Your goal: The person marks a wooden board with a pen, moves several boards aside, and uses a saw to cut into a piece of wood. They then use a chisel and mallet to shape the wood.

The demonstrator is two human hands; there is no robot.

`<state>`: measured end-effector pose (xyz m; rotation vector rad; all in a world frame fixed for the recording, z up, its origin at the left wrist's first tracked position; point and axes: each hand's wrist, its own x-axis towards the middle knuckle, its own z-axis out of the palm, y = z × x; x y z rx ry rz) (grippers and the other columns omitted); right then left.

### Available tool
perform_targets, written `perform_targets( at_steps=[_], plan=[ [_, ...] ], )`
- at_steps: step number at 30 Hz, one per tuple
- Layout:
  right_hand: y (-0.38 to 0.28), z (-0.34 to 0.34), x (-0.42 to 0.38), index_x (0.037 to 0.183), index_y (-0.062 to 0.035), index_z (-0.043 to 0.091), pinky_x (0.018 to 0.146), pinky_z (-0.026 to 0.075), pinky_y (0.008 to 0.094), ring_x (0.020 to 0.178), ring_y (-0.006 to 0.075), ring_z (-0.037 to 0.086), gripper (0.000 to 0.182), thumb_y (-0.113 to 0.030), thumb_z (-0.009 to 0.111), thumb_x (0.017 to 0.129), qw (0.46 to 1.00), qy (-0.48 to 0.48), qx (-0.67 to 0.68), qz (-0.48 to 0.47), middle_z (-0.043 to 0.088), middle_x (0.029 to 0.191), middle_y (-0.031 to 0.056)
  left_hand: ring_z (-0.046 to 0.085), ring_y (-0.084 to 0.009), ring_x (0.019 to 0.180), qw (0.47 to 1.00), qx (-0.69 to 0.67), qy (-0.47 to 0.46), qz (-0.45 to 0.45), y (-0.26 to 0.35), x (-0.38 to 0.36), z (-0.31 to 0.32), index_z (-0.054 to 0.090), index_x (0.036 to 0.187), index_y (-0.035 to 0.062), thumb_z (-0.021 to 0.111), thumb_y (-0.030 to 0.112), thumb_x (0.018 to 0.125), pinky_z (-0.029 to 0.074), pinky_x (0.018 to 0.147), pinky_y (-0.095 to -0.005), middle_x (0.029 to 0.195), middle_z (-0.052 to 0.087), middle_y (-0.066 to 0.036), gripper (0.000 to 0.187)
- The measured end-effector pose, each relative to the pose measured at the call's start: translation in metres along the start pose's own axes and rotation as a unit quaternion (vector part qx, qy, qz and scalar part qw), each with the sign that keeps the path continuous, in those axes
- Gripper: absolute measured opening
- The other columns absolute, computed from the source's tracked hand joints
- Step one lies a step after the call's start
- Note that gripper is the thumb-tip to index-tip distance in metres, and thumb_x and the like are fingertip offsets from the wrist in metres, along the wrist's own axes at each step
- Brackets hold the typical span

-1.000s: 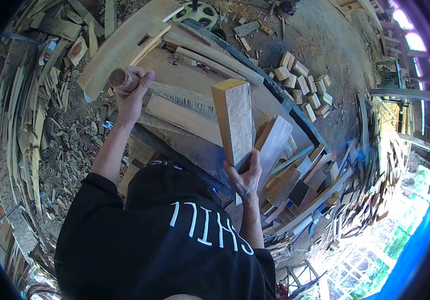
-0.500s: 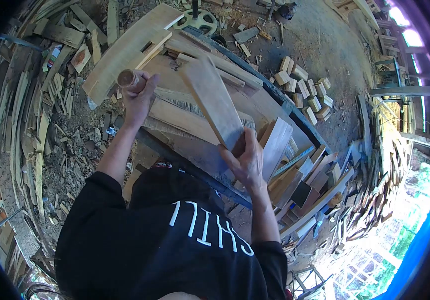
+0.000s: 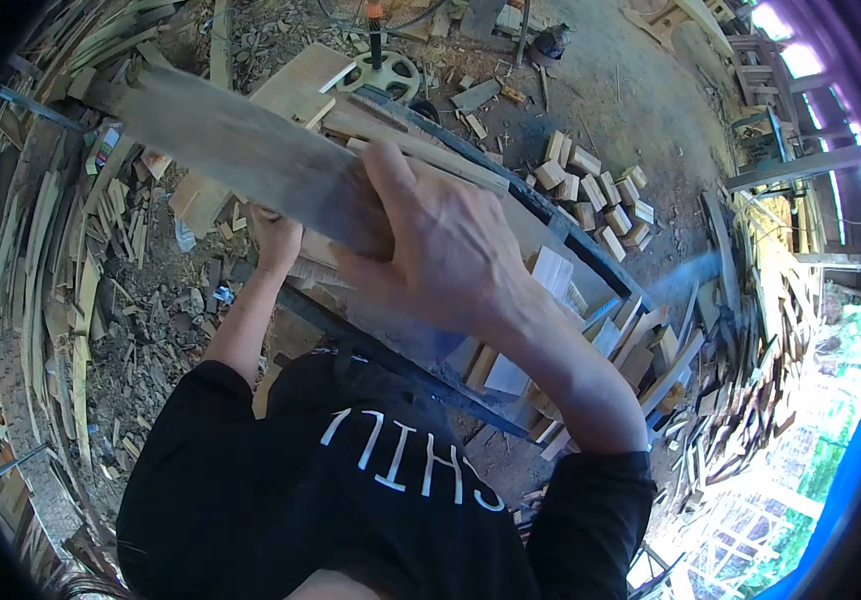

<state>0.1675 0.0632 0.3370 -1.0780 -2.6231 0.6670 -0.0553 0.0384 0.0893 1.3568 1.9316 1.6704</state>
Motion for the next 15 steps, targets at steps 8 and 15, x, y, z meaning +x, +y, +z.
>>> perform_targets(
  at_steps=[8, 15],
  plan=[
    [0.016, 0.027, 0.008, 0.105, -0.0036, 0.048, 0.063, 0.047, 0.0419, 0.071, 0.0361, 0.062, 0.050, -0.028, 0.076, 0.072, 1.000, -0.021, 0.000, -0.023, 0.058, 0.076, 0.0154, 0.059, -0.0142, 0.088, 0.990, -0.077, -0.086, -0.085, -0.025, -0.002, 0.000, 0.063, 0.095, 0.0002, 0.069, 0.002, 0.082, 0.047, 0.077, -0.0294, 0.095, 0.065, -0.008, 0.014],
    [-0.019, -0.003, 0.010, 0.105, -0.0035, 0.046, 0.063, 0.046, 0.0412, 0.071, 0.0375, 0.061, 0.052, -0.027, 0.077, 0.070, 0.979, 0.100, 0.122, -0.126, 0.059, 0.078, 0.0167, 0.063, -0.0259, 0.091, 0.978, 0.183, -0.062, 0.078, -0.022, -0.007, 0.008, 0.064, 0.105, 0.0016, 0.068, 0.005, 0.082, 0.050, 0.081, -0.0377, 0.106, 0.065, -0.010, 0.024]
  ],
)
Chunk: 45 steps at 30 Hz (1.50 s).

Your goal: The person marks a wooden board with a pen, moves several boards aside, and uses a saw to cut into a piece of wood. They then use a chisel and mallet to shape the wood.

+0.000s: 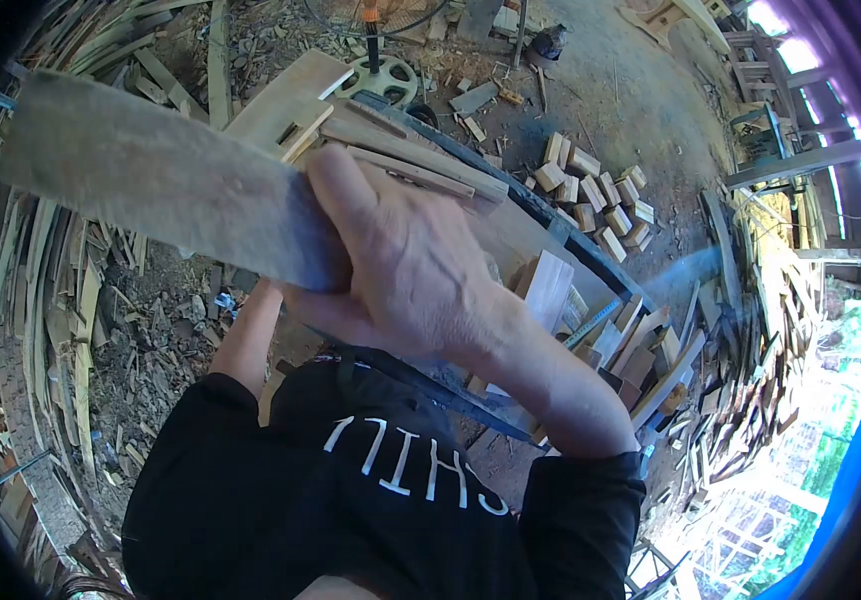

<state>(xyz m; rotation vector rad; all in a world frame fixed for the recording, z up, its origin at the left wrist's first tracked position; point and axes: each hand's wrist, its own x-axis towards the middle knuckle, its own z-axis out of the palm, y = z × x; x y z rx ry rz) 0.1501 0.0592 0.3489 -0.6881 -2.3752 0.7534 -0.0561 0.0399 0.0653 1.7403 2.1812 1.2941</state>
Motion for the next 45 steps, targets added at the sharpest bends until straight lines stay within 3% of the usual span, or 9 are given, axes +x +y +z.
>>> perform_targets(
  at_steps=[2, 3, 9, 12, 15, 19, 21, 30, 45],
  plan=[
    [0.018, 0.014, -0.008, 0.106, -0.0039, 0.046, 0.064, 0.046, 0.0417, 0.072, 0.0372, 0.061, 0.051, -0.026, 0.075, 0.071, 0.999, -0.031, -0.003, 0.024, 0.059, 0.079, 0.0166, 0.063, -0.0311, 0.092, 0.985, 0.131, -0.032, 0.104, -0.024, -0.008, 0.002, 0.063, 0.108, 0.0023, 0.067, 0.006, 0.082, 0.049, 0.082, -0.0411, 0.108, 0.065, -0.011, 0.026],
    [0.039, 0.027, -0.013, 0.106, -0.0044, 0.046, 0.065, 0.046, 0.0421, 0.072, 0.0370, 0.061, 0.051, -0.027, 0.075, 0.071, 0.994, -0.082, -0.043, 0.066, 0.059, 0.078, 0.0163, 0.063, -0.0248, 0.094, 0.992, -0.126, 0.006, 0.023, -0.015, -0.004, 0.005, 0.064, 0.105, 0.0024, 0.068, 0.007, 0.083, 0.050, 0.081, -0.0376, 0.101, 0.066, -0.008, 0.023],
    [0.025, 0.008, -0.012, 0.107, -0.0051, 0.046, 0.066, 0.046, 0.0446, 0.070, 0.0379, 0.059, 0.049, -0.029, 0.073, 0.074, 0.987, -0.079, -0.057, 0.125, 0.059, 0.078, 0.0164, 0.058, -0.0094, 0.080, 0.879, -0.408, -0.036, -0.243, 0.023, 0.007, -0.018, 0.059, 0.086, 0.0021, 0.069, 0.003, 0.082, 0.049, 0.069, -0.0258, 0.079, 0.059, 0.001, 0.010],
    [0.019, 0.011, -0.019, 0.105, -0.0042, 0.046, 0.066, 0.045, 0.0445, 0.071, 0.0381, 0.058, 0.049, -0.029, 0.074, 0.074, 0.993, 0.059, 0.044, 0.088, 0.057, 0.077, 0.0165, 0.055, -0.0076, 0.072, 0.935, -0.314, 0.127, -0.108, 0.035, 0.008, -0.010, 0.055, 0.080, 0.0033, 0.070, 0.002, 0.082, 0.046, 0.065, -0.0235, 0.074, 0.055, 0.003, 0.015],
    [0.056, 0.032, -0.035, 0.103, -0.0017, 0.048, 0.069, 0.044, 0.0425, 0.075, 0.0371, 0.057, 0.051, -0.034, 0.074, 0.074, 0.966, -0.139, -0.008, 0.216, 0.054, 0.074, 0.0162, 0.053, -0.0056, 0.070, 0.892, -0.427, 0.030, -0.147, 0.035, 0.008, -0.021, 0.054, 0.084, 0.0058, 0.070, 0.003, 0.083, 0.044, 0.065, -0.0220, 0.078, 0.056, 0.003, 0.017],
    [0.066, 0.040, -0.063, 0.103, -0.0030, 0.043, 0.066, 0.046, 0.0491, 0.070, 0.0434, 0.061, 0.052, -0.035, 0.071, 0.075, 0.976, -0.077, -0.040, 0.201, 0.058, 0.071, 0.0219, 0.055, -0.0068, 0.080, 0.849, -0.447, 0.034, -0.280, 0.026, 0.000, -0.013, 0.057, 0.097, 0.0112, 0.073, 0.004, 0.084, 0.044, 0.071, -0.0238, 0.094, 0.058, 0.001, 0.021],
    [0.074, 0.047, -0.082, 0.103, -0.0029, 0.043, 0.068, 0.046, 0.0503, 0.073, 0.0452, 0.062, 0.053, -0.038, 0.070, 0.075, 0.952, -0.039, 0.028, 0.301, 0.061, 0.075, 0.0249, 0.053, -0.0070, 0.081, 0.886, -0.426, 0.028, -0.179, 0.052, 0.014, -0.034, 0.055, 0.092, 0.0124, 0.074, 0.007, 0.084, 0.044, 0.074, -0.0239, 0.092, 0.053, 0.003, 0.022],
    [0.107, 0.117, -0.198, 0.107, -0.0040, 0.042, 0.073, 0.050, 0.0523, 0.082, 0.0446, 0.065, 0.054, -0.038, 0.070, 0.076, 0.882, -0.147, -0.064, 0.443, 0.064, 0.087, 0.0280, 0.051, -0.0058, 0.079, 0.876, -0.431, 0.078, -0.204, 0.036, 0.016, -0.036, 0.055, 0.089, 0.0124, 0.077, 0.013, 0.084, 0.044, 0.073, -0.0229, 0.087, 0.054, 0.003, 0.023],
    [0.095, 0.142, -0.210, 0.109, -0.0037, 0.041, 0.078, 0.049, 0.0523, 0.090, 0.0455, 0.063, 0.053, -0.033, 0.073, 0.077, 0.874, -0.140, -0.061, 0.461, 0.063, 0.094, 0.0276, 0.054, -0.0080, 0.068, 0.840, -0.485, 0.092, -0.226, 0.052, 0.030, -0.048, 0.052, 0.085, 0.0124, 0.075, 0.015, 0.086, 0.043, 0.064, -0.0230, 0.077, 0.056, 0.002, 0.023]
  ],
)
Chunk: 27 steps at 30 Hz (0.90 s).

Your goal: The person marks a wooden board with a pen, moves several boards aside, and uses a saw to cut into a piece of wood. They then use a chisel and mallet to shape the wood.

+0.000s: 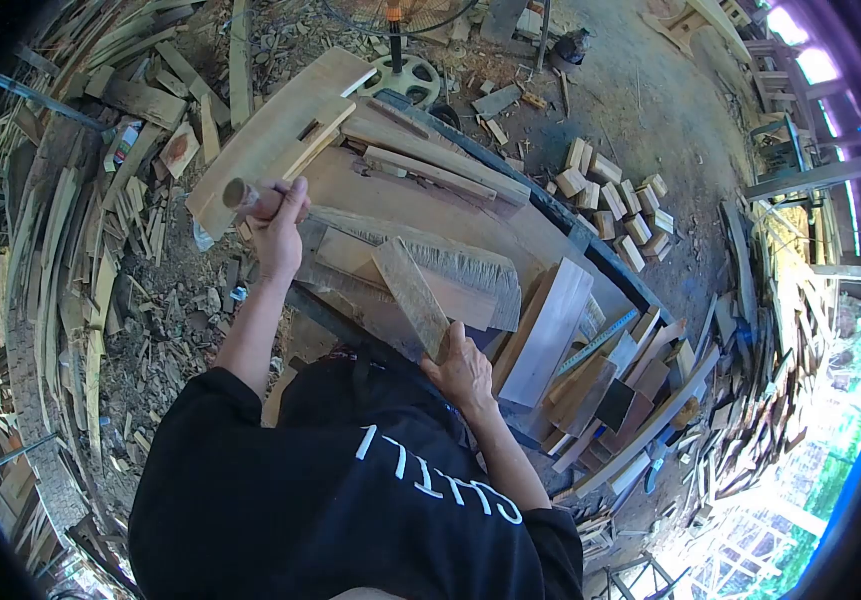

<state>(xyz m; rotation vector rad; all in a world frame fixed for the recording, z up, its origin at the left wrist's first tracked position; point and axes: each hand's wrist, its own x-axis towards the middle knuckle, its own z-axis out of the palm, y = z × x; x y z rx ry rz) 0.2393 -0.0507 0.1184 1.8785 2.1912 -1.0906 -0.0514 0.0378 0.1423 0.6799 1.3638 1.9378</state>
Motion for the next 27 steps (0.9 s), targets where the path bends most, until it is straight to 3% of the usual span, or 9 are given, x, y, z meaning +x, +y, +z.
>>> perform_targets(
  at_steps=[2, 8, 23, 27],
  plan=[
    [0.001, 0.002, -0.002, 0.108, -0.0036, 0.041, 0.078, 0.049, 0.0524, 0.089, 0.0456, 0.063, 0.053, -0.033, 0.073, 0.077, 1.000, -0.002, 0.005, 0.001, 0.063, 0.094, 0.0275, 0.051, -0.0060, 0.065, 0.999, 0.032, -0.034, 0.026, -0.011, -0.003, -0.004, 0.052, 0.086, 0.0123, 0.074, 0.018, 0.087, 0.041, 0.061, -0.0208, 0.079, 0.055, 0.003, 0.023],
    [0.001, 0.005, -0.002, 0.109, -0.0037, 0.041, 0.078, 0.049, 0.0526, 0.089, 0.0456, 0.063, 0.054, -0.034, 0.073, 0.077, 1.000, 0.015, 0.001, -0.004, 0.063, 0.093, 0.0276, 0.049, -0.0033, 0.071, 0.998, 0.052, -0.018, 0.028, -0.019, -0.009, -0.001, 0.057, 0.086, 0.0109, 0.077, 0.014, 0.085, 0.042, 0.066, -0.0205, 0.081, 0.054, 0.006, 0.020],
    [0.000, 0.005, -0.002, 0.108, -0.0026, 0.041, 0.080, 0.048, 0.0517, 0.091, 0.0467, 0.062, 0.054, -0.033, 0.072, 0.075, 0.999, 0.003, 0.029, 0.011, 0.063, 0.093, 0.0283, 0.047, -0.0032, 0.068, 0.993, 0.092, -0.045, 0.050, -0.017, -0.013, 0.004, 0.056, 0.084, 0.0117, 0.077, 0.014, 0.085, 0.040, 0.062, -0.0207, 0.078, 0.052, 0.006, 0.021],
    [-0.002, 0.004, -0.002, 0.104, -0.0037, 0.041, 0.079, 0.049, 0.0510, 0.090, 0.0438, 0.063, 0.051, -0.033, 0.073, 0.077, 1.000, 0.004, 0.015, 0.011, 0.062, 0.093, 0.0255, 0.046, -0.0031, 0.068, 0.992, 0.103, -0.047, 0.058, -0.017, -0.013, 0.005, 0.056, 0.084, 0.0117, 0.077, 0.014, 0.085, 0.040, 0.062, -0.0205, 0.079, 0.052, 0.006, 0.021]
  ],
)
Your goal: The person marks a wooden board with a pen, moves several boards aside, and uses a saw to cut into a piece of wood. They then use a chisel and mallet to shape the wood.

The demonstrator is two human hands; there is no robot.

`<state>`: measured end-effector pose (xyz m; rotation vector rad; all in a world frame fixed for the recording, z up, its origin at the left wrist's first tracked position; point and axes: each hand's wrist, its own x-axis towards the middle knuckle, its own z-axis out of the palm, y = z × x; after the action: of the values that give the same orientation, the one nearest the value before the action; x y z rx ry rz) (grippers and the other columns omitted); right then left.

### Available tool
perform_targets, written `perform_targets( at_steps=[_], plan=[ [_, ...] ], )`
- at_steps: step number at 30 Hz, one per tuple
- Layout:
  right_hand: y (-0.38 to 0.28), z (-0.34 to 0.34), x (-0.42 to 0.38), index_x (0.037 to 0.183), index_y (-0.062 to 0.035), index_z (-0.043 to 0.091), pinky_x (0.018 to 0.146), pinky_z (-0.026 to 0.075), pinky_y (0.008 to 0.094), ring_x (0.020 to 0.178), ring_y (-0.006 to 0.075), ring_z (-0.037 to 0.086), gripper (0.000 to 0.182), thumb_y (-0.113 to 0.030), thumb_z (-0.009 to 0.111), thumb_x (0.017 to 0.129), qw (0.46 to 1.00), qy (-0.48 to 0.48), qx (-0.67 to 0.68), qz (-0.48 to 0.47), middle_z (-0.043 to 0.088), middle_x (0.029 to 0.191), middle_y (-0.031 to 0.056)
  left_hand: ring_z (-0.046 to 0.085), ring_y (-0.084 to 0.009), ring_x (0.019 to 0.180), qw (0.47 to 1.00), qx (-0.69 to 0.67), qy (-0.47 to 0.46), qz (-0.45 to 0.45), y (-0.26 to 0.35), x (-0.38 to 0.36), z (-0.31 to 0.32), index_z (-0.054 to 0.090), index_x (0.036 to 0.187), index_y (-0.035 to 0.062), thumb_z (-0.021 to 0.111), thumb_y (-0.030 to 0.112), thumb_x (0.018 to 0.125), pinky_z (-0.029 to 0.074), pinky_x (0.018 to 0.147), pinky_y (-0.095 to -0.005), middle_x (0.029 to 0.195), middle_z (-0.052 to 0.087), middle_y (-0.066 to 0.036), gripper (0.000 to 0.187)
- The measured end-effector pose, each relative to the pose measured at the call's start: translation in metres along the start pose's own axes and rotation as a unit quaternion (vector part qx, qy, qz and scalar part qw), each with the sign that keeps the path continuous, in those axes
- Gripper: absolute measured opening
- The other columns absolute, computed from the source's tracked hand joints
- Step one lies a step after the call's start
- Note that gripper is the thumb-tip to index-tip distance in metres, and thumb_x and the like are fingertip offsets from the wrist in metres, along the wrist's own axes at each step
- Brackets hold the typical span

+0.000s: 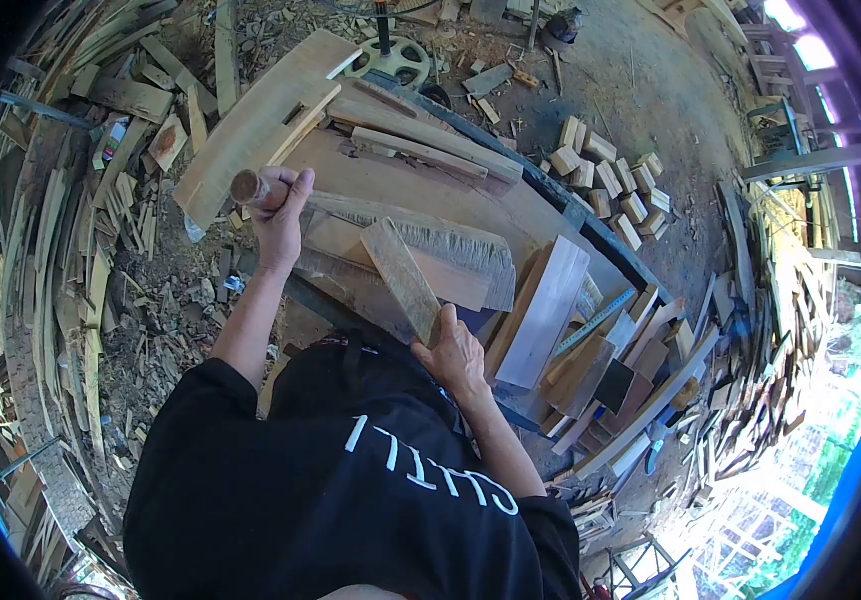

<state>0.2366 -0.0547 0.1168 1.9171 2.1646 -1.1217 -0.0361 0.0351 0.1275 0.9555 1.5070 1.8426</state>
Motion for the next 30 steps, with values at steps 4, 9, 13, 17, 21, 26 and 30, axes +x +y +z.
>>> perform_targets(
  at_steps=[4, 9, 13, 17, 21, 26, 30],
  plan=[
    [0.0013, 0.0024, 0.0007, 0.105, -0.0036, 0.041, 0.079, 0.049, 0.0513, 0.089, 0.0444, 0.063, 0.051, -0.032, 0.073, 0.077, 1.000, 0.006, 0.004, 0.000, 0.062, 0.093, 0.0265, 0.046, -0.0030, 0.069, 1.000, 0.000, 0.001, 0.004, 0.0011, -0.0002, 0.0005, 0.056, 0.084, 0.0116, 0.077, 0.015, 0.085, 0.039, 0.063, -0.0203, 0.079, 0.052, 0.006, 0.021],
    [-0.0002, -0.0007, 0.0007, 0.111, -0.0028, 0.041, 0.082, 0.047, 0.0523, 0.093, 0.0473, 0.062, 0.056, -0.034, 0.072, 0.076, 1.000, -0.012, 0.017, 0.014, 0.063, 0.097, 0.0295, 0.046, -0.0031, 0.070, 1.000, 0.008, -0.008, 0.017, -0.0016, 0.0003, -0.0008, 0.056, 0.084, 0.0114, 0.077, 0.015, 0.085, 0.040, 0.063, -0.0205, 0.080, 0.052, 0.006, 0.021],
    [0.0016, 0.0028, 0.0007, 0.105, -0.0038, 0.041, 0.078, 0.049, 0.0518, 0.088, 0.0451, 0.063, 0.052, -0.033, 0.073, 0.077, 1.000, 0.007, 0.008, -0.006, 0.063, 0.092, 0.0273, 0.046, -0.0034, 0.070, 1.000, 0.007, -0.002, 0.010, 0.0007, 0.0002, -0.0003, 0.056, 0.083, 0.0113, 0.077, 0.015, 0.085, 0.040, 0.063, -0.0207, 0.079, 0.052, 0.006, 0.021],
    [0.0024, 0.0038, 0.0005, 0.105, -0.0037, 0.040, 0.077, 0.049, 0.0519, 0.088, 0.0451, 0.063, 0.053, -0.033, 0.073, 0.077, 1.000, 0.011, 0.007, -0.007, 0.063, 0.092, 0.0272, 0.046, -0.0035, 0.069, 1.000, -0.002, -0.003, 0.010, -0.0011, 0.0007, -0.0002, 0.056, 0.082, 0.0114, 0.077, 0.015, 0.085, 0.040, 0.063, -0.0209, 0.078, 0.052, 0.006, 0.022],
    [0.0019, 0.0013, 0.0013, 0.107, -0.0033, 0.040, 0.079, 0.048, 0.0517, 0.091, 0.0460, 0.062, 0.053, -0.033, 0.072, 0.076, 1.000, -0.002, 0.015, 0.000, 0.063, 0.095, 0.0279, 0.046, -0.0035, 0.069, 1.000, 0.015, -0.006, 0.014, -0.0014, 0.0000, -0.0011, 0.056, 0.082, 0.0115, 0.077, 0.015, 0.085, 0.040, 0.063, -0.0207, 0.078, 0.052, 0.006, 0.022],
    [0.0009, -0.0004, 0.0030, 0.107, -0.0026, 0.041, 0.081, 0.047, 0.0511, 0.094, 0.0466, 0.062, 0.054, -0.032, 0.072, 0.075, 1.000, -0.012, 0.018, 0.013, 0.063, 0.097, 0.0286, 0.046, -0.0035, 0.069, 1.000, 0.012, 0.000, 0.016, 0.0032, -0.0009, 0.0020, 0.056, 0.082, 0.0111, 0.077, 0.015, 0.084, 0.039, 0.062, -0.0207, 0.078, 0.051, 0.006, 0.022],
    [0.0008, -0.0012, 0.0026, 0.107, -0.0024, 0.041, 0.082, 0.047, 0.0513, 0.094, 0.0467, 0.062, 0.054, -0.032, 0.072, 0.074, 1.000, -0.009, 0.019, 0.014, 0.063, 0.097, 0.0291, 0.046, -0.0033, 0.069, 1.000, 0.006, 0.004, 0.021, 0.0012, 0.0010, 0.0025, 0.056, 0.082, 0.0111, 0.077, 0.014, 0.084, 0.039, 0.062, -0.0209, 0.078, 0.051, 0.006, 0.022]
  ],
)
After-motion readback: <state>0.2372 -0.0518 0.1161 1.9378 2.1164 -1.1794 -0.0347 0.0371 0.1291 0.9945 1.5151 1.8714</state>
